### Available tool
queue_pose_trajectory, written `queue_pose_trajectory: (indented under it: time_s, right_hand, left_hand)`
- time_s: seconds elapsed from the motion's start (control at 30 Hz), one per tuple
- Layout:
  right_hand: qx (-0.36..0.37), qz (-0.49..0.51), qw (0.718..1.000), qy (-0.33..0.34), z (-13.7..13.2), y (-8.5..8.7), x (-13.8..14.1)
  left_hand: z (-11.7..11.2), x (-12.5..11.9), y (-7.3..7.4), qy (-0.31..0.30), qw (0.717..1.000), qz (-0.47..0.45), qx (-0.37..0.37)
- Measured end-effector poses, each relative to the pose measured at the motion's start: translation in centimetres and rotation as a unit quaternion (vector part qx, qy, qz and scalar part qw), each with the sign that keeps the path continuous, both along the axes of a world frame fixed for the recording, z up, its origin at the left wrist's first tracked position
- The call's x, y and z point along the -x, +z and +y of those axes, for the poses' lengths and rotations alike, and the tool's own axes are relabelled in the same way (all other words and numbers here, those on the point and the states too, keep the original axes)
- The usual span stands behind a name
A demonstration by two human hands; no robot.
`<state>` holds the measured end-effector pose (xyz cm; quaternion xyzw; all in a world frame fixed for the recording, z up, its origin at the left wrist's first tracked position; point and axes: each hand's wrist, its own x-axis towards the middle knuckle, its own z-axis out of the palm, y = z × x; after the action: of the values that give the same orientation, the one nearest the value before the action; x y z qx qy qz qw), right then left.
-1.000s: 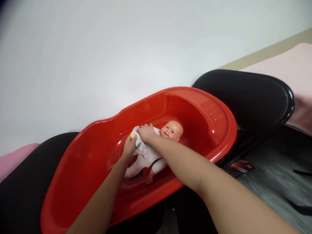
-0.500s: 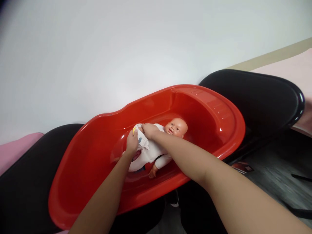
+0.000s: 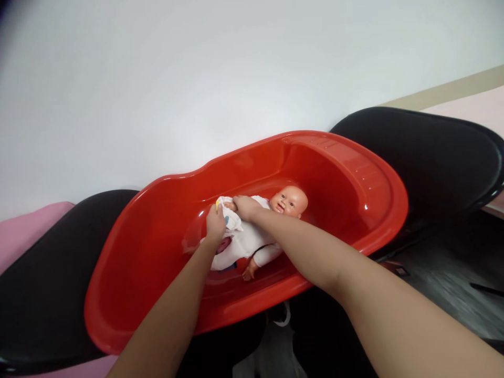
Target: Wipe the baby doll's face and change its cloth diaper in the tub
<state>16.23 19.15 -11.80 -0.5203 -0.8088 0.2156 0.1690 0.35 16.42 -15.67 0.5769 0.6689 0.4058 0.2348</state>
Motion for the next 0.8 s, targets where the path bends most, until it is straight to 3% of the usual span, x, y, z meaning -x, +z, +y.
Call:
queue_pose_trajectory:
  time_s: [0.13, 0.3, 0.57, 0.8]
  right_hand:
    - [0.001, -0.003, 1.000, -0.002, -0.08, -0.25, 0.06]
    - [0.009, -0.012, 1.000, -0.012, -0.44, -0.04, 0.43]
    - [0.028, -0.044, 0.999, 0.001, -0.56, 0.19, 0.22]
    - [0.003, -0.072, 0.997, 0.007, -0.22, -0.31, 0.31]
  left_hand:
    - [0.06, 0.21, -0.28, -0.035, 0.999, -0.026, 0.017]
    - [0.13, 0.10, -0.85, -0.073, 0.997, 0.017, 0.034]
    - [-0.21, 0.53, -0.43, -0.002, 0.998, 0.063, 0.012]
    - [-0.38, 0.42, -0.69, -0.047, 0.996, 0.068, 0.026]
